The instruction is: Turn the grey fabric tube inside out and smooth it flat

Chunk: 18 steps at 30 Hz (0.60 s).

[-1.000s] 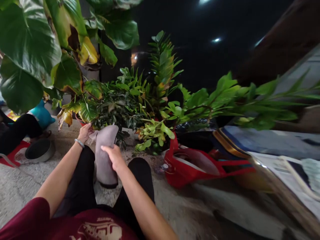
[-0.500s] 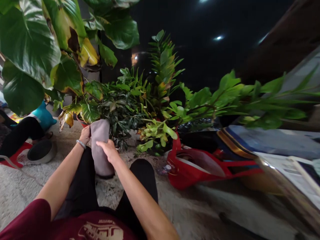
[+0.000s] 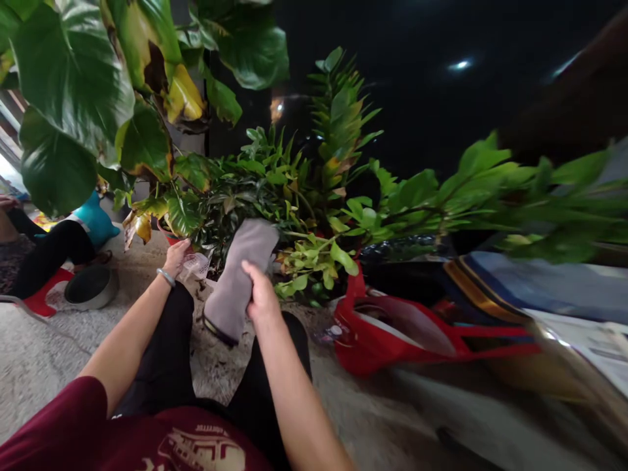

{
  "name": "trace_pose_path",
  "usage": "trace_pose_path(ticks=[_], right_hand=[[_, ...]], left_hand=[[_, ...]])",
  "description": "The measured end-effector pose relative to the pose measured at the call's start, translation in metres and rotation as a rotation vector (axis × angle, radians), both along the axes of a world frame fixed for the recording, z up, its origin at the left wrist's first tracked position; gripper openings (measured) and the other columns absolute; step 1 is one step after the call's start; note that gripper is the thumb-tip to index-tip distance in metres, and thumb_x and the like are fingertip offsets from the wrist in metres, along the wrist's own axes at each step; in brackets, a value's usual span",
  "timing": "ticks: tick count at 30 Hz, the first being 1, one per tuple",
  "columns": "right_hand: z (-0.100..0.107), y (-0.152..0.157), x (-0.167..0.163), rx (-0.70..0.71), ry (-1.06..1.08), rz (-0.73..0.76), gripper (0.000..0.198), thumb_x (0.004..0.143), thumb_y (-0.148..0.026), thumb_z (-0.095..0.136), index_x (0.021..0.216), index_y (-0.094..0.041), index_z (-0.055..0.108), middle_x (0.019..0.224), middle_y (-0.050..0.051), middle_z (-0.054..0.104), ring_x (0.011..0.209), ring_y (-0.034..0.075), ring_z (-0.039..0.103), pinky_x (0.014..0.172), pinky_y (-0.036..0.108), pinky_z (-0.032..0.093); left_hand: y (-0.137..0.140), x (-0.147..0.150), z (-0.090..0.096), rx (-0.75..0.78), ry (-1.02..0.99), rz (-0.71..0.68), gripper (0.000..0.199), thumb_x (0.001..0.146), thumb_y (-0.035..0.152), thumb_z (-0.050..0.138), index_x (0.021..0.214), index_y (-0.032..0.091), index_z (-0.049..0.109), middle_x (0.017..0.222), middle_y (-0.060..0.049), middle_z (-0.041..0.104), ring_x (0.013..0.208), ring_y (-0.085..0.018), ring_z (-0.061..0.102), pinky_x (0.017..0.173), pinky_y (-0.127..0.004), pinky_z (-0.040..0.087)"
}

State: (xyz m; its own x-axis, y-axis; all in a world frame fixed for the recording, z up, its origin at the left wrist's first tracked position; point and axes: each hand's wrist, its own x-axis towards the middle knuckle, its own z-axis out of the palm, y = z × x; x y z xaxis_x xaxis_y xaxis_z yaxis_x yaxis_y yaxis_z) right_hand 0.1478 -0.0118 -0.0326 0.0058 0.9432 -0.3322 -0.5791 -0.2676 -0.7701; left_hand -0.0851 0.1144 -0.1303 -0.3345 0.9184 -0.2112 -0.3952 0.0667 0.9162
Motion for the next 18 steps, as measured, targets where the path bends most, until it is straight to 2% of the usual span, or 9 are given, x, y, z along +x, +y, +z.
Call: trace_pose_path(ticks=[2, 3, 5, 8, 10, 13, 16, 18], right_hand=[[-0.012, -0.028, -0.009, -0.118, -0.026, 0.061, 0.023, 0.055, -0.035, 0.083, 0.067, -0.02, 0.069, 0.053, 0.003, 0.068, 0.052, 0.023, 0.067, 0.054, 0.034, 0.057], [-0.011, -0.04, -0.013, -0.118, -0.042, 0.082, 0.026, 0.054, -0.035, 0.085, 0.069, -0.019, 0.07, 0.055, 0.002, 0.069, 0.051, 0.022, 0.066, 0.052, 0.033, 0.056], [0.004, -0.05, -0.017, 0.023, -0.076, 0.098, 0.031, 0.054, -0.037, 0.088, 0.074, -0.019, 0.072, 0.062, 0.002, 0.072, 0.053, 0.02, 0.066, 0.053, 0.031, 0.054], [0.035, -0.022, -0.023, 0.274, -0.138, 0.09, 0.035, 0.056, -0.038, 0.088, 0.083, -0.019, 0.074, 0.076, 0.002, 0.077, 0.07, 0.022, 0.071, 0.065, 0.03, 0.056], [0.041, 0.009, -0.03, 0.316, -0.148, 0.122, 0.035, 0.057, -0.038, 0.085, 0.085, -0.02, 0.074, 0.08, 0.002, 0.078, 0.076, 0.023, 0.072, 0.069, 0.032, 0.057], [0.018, 0.03, -0.043, 0.147, -0.171, 0.211, 0.027, 0.055, -0.035, 0.08, 0.076, -0.021, 0.071, 0.067, 0.002, 0.074, 0.065, 0.022, 0.068, 0.063, 0.033, 0.055], [-0.012, 0.004, -0.048, -0.029, -0.265, 0.234, 0.016, 0.055, -0.029, 0.076, 0.068, -0.023, 0.069, 0.055, 0.0, 0.067, 0.052, 0.02, 0.061, 0.052, 0.032, 0.049], [-0.011, -0.019, -0.046, -0.004, -0.284, 0.27, 0.013, 0.058, -0.03, 0.076, 0.067, -0.024, 0.069, 0.055, -0.001, 0.066, 0.051, 0.019, 0.059, 0.05, 0.031, 0.047]], left_hand=[[0.0, -0.001, -0.001, 0.001, 0.023, 0.011, 0.024, 0.069, 0.027, 0.084, 0.08, 0.013, 0.069, 0.065, 0.001, 0.064, 0.055, -0.011, 0.057, 0.055, -0.025, 0.048], [0.001, -0.002, -0.001, 0.005, 0.035, 0.017, 0.025, 0.068, 0.028, 0.084, 0.08, 0.013, 0.069, 0.065, 0.001, 0.064, 0.056, -0.011, 0.057, 0.055, -0.024, 0.048], [0.001, -0.003, -0.002, 0.024, 0.057, 0.026, 0.025, 0.068, 0.03, 0.084, 0.08, 0.013, 0.07, 0.064, 0.002, 0.063, 0.056, -0.01, 0.056, 0.055, -0.023, 0.047], [0.001, -0.002, -0.003, 0.061, 0.089, 0.017, 0.025, 0.068, 0.032, 0.083, 0.078, 0.013, 0.07, 0.062, 0.002, 0.06, 0.056, -0.01, 0.054, 0.053, -0.021, 0.045], [0.0, 0.0, -0.003, 0.072, 0.099, 0.006, 0.025, 0.068, 0.032, 0.082, 0.079, 0.012, 0.071, 0.062, 0.002, 0.06, 0.056, -0.01, 0.054, 0.052, -0.021, 0.044], [0.0, 0.002, -0.003, 0.058, 0.093, 0.0, 0.024, 0.07, 0.032, 0.081, 0.079, 0.013, 0.071, 0.061, 0.001, 0.061, 0.055, -0.011, 0.055, 0.052, -0.022, 0.045], [0.001, -0.001, -0.003, 0.019, 0.094, 0.013, 0.021, 0.072, 0.031, 0.08, 0.076, 0.013, 0.069, 0.06, 0.001, 0.06, 0.055, -0.012, 0.055, 0.053, -0.024, 0.045], [0.002, -0.005, -0.004, 0.01, 0.082, 0.007, 0.021, 0.073, 0.03, 0.081, 0.075, 0.013, 0.068, 0.06, 0.001, 0.06, 0.055, -0.012, 0.055, 0.054, -0.024, 0.045]])
